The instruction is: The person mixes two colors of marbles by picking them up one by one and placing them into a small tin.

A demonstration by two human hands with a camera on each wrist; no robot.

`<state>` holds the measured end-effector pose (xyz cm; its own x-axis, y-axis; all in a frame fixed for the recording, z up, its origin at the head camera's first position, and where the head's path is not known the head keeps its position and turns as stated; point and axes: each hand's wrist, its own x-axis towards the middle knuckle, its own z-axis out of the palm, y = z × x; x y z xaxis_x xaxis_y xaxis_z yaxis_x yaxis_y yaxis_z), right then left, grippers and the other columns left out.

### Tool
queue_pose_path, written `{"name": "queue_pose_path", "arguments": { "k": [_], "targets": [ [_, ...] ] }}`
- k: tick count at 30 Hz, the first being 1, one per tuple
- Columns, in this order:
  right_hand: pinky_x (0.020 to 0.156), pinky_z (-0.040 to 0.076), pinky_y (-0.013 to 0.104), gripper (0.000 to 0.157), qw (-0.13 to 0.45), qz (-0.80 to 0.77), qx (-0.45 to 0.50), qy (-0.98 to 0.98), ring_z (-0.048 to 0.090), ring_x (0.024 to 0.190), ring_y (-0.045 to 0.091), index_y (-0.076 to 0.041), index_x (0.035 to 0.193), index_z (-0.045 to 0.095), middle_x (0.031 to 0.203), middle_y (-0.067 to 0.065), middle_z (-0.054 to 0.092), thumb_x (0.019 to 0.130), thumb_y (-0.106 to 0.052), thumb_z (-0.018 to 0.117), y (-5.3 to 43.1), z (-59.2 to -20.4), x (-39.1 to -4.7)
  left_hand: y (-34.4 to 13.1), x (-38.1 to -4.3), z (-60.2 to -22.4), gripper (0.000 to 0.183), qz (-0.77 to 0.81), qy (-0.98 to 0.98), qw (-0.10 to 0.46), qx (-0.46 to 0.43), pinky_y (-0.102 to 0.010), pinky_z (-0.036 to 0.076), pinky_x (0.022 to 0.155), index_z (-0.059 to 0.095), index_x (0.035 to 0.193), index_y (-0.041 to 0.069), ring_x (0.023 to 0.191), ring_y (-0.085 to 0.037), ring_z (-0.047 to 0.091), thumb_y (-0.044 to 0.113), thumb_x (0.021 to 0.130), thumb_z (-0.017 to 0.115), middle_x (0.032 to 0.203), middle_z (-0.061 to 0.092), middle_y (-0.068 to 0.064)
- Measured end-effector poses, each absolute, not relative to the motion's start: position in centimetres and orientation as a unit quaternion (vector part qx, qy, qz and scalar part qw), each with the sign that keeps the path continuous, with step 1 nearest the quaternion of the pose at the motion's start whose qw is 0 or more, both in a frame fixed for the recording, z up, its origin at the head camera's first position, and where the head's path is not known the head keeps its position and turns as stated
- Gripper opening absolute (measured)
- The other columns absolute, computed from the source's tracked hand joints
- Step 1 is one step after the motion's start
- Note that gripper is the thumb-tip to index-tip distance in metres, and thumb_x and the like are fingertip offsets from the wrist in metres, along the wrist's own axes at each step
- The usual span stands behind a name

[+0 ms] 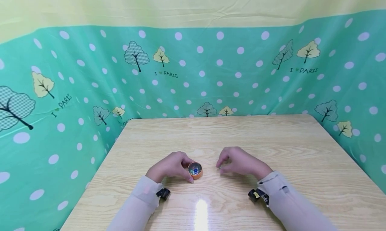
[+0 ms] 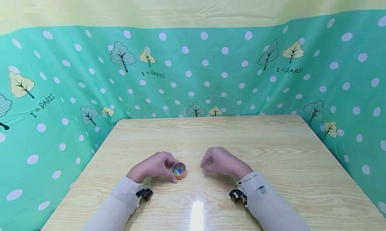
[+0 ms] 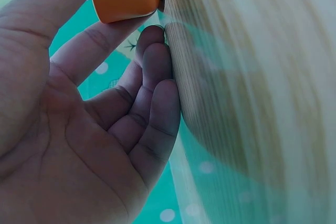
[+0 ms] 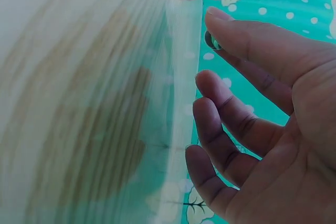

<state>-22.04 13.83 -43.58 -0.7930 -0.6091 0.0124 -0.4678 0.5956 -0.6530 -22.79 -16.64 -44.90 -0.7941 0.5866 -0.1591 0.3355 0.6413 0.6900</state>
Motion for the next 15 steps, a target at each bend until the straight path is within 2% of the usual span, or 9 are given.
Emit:
{"name": "queue_pose_path", "arguments": {
  "k": [8, 15],
  "targets": [
    [0.099, 0.051, 0.052, 0.011, 0.103, -0.344, -0.304, 0.883, 0.064, 0.106, 0.02, -0.021, 0.094, 0.082, 0.101, -0.009, 0.069, 0.086, -0.015, 0.085, 12.4, -43.4, -22.5, -16.6, -22.8, -44.8, 0.044, 0.331, 0.89, 0.188, 0.252, -0.027, 0.04, 0.07, 0.083, 0.107, 0.029, 0.078, -0.01, 0.052, 0.03, 0.066, 0.099, 0.088, 0.076, 0.014],
    [0.101, 0.051, 0.05, 0.011, 0.101, -0.353, -0.305, 0.879, 0.063, 0.104, 0.014, -0.023, 0.094, 0.083, 0.099, -0.012, 0.068, 0.085, -0.016, 0.085, 10.6, -43.3, -22.8, -16.5, -22.9, -44.8, 0.043, 0.335, 0.882, 0.194, 0.268, -0.027, 0.043, 0.071, 0.083, 0.107, 0.027, 0.073, -0.008, 0.055, 0.028, 0.067, 0.099, 0.089, 0.077, 0.013]
  ]
}}
